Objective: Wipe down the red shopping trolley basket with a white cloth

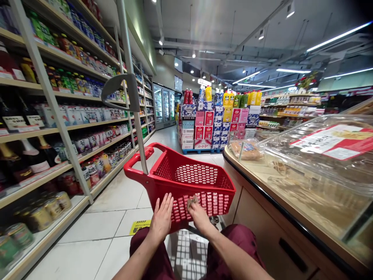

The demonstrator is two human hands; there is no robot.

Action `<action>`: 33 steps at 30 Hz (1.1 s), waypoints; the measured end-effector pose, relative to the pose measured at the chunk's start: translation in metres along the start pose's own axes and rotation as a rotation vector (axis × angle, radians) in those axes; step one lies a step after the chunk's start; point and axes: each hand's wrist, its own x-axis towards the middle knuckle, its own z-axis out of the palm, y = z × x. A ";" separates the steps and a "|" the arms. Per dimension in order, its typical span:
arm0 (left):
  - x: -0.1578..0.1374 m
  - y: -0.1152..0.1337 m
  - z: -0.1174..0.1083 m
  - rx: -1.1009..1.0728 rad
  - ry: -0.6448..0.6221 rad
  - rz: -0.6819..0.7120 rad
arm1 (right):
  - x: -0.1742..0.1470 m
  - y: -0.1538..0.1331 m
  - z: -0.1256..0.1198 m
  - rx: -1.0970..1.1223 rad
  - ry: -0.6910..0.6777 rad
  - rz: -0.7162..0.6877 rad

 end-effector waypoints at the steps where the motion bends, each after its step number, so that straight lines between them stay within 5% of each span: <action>1: -0.002 -0.003 0.000 -0.001 -0.001 -0.008 | -0.003 -0.002 0.003 0.005 -0.024 -0.013; 7: -0.011 -0.016 0.000 -0.011 -0.011 -0.105 | 0.023 -0.008 0.006 0.039 0.092 -0.001; 12: -0.018 -0.022 -0.001 0.012 -0.013 -0.094 | 0.017 -0.020 0.018 0.040 -0.097 -0.071; 19: -0.025 -0.027 -0.009 -0.092 -0.060 -0.192 | 0.047 -0.036 0.009 0.198 -0.003 -0.038; 23: -0.020 -0.024 -0.014 -0.532 -0.030 -0.396 | 0.043 -0.053 0.009 0.354 -0.154 -0.040; 26: -0.011 -0.021 -0.027 -1.177 -0.077 -0.696 | 0.055 -0.074 0.004 0.668 -0.182 0.060; 29: -0.005 -0.015 -0.042 -1.717 -0.223 -0.895 | 0.079 -0.087 -0.001 0.908 -0.098 0.264; 33: -0.003 -0.009 -0.051 -1.796 -0.206 -0.993 | 0.094 -0.096 0.001 0.820 0.176 0.415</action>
